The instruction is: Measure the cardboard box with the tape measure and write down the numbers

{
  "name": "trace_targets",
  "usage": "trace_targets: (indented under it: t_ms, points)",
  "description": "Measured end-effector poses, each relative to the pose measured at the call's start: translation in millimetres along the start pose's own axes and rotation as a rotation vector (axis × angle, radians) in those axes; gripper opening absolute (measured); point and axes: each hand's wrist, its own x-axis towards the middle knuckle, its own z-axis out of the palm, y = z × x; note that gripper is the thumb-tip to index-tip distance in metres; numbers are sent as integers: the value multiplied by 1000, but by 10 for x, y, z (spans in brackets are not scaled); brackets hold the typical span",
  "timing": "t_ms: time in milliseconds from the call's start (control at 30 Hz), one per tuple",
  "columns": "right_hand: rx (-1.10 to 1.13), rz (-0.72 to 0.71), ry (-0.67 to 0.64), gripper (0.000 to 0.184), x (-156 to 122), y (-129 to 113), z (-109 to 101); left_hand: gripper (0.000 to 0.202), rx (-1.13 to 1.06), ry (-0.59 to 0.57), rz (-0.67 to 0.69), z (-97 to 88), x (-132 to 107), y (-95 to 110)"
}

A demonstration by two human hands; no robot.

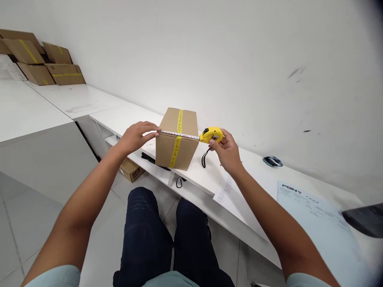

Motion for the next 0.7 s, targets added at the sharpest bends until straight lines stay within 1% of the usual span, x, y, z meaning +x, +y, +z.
trace_targets:
  t_ms: [100, 267, 333, 467, 600, 700]
  points:
    - [-8, 7, -15, 63, -31, 15, 24, 41, 11, -16, -44, 18, -50, 0]
    - [-24, -26, -32, 62, -28, -14, 41, 39, 47, 62, -43, 50, -80, -6]
    - [-19, -28, -40, 63, -28, -29, 48, 40, -9, 84, -81, 82, -82, -13]
    - [-16, -24, -44, 63, -29, -37, 55, 43, -158, 144, -199, 146, -79, -14]
    - [-21, -10, -35, 65, -22, -26, 53, 43, -260, 115, -288, 151, -49, 10]
    - [-16, -2, -32, 66, -19, -23, 55, 41, -301, 103, -317, 137, -18, 25]
